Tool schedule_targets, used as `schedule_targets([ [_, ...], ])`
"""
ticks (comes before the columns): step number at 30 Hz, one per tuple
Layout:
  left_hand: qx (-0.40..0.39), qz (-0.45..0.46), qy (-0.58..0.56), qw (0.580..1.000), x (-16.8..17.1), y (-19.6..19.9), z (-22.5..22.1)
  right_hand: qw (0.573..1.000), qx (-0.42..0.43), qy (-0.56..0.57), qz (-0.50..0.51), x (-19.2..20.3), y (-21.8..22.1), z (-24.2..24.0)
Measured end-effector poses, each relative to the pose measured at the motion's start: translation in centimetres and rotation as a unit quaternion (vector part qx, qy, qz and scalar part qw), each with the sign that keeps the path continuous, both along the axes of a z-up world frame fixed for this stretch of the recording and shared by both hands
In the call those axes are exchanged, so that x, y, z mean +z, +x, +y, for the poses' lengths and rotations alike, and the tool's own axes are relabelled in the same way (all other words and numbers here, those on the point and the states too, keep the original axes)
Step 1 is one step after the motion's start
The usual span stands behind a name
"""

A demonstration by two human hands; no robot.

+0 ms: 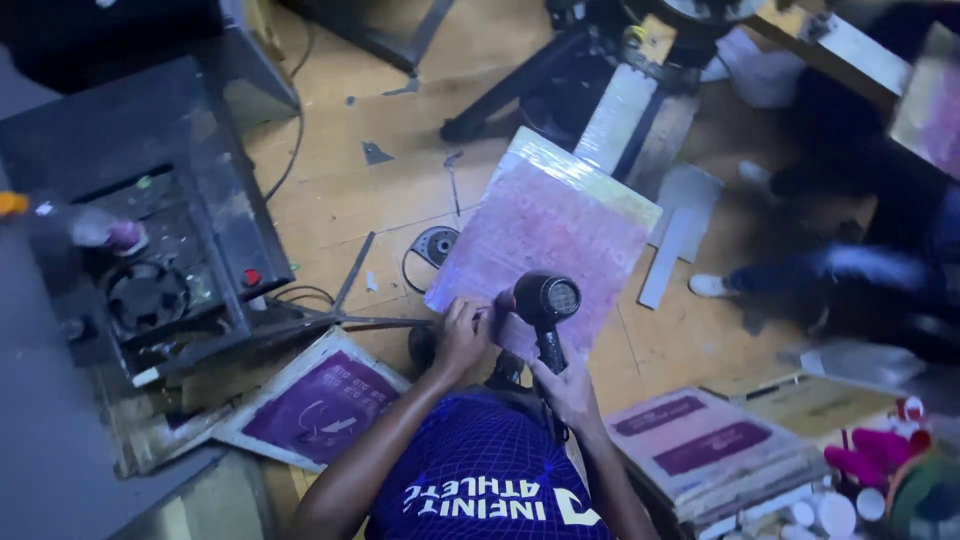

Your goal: The person prepares a screen for printing by spraying liquid from a bottle onto the mesh, wipes a small tool, and uses a handheld dryer to dry a printed design on a flat surface while others work nearby.

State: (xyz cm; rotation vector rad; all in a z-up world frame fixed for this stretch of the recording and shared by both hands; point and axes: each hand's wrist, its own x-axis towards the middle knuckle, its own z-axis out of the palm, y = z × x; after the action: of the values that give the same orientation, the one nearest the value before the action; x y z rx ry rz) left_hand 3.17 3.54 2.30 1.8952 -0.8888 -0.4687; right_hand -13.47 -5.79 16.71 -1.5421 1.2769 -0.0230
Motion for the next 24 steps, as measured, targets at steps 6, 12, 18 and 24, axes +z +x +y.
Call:
schedule_targets([
  [6, -0.121, 0.008, -0.011, 0.993, 0.4, -2.1, -2.8, 0.995, -0.097, 0.033, -0.005, 3.3, -2.1, -0.7],
  [12, -0.175, -0.013, 0.006, 0.984, -0.4, -3.9, -4.7, 0.982, -0.154, 0.098, -0.054, 3.9, -5.8, 0.2],
  [18, -0.198, -0.045, -0.022, 0.979, -1.4, -4.6, -5.5, 0.980, -0.148, 0.122, 0.055, 4.9, -8.3, 0.5],
  [24, -0.200, -0.066, -0.022, 0.977, -2.0, -4.8, -5.3, 0.982, -0.153, 0.053, 0.095, 4.6, -8.4, -0.3],
])
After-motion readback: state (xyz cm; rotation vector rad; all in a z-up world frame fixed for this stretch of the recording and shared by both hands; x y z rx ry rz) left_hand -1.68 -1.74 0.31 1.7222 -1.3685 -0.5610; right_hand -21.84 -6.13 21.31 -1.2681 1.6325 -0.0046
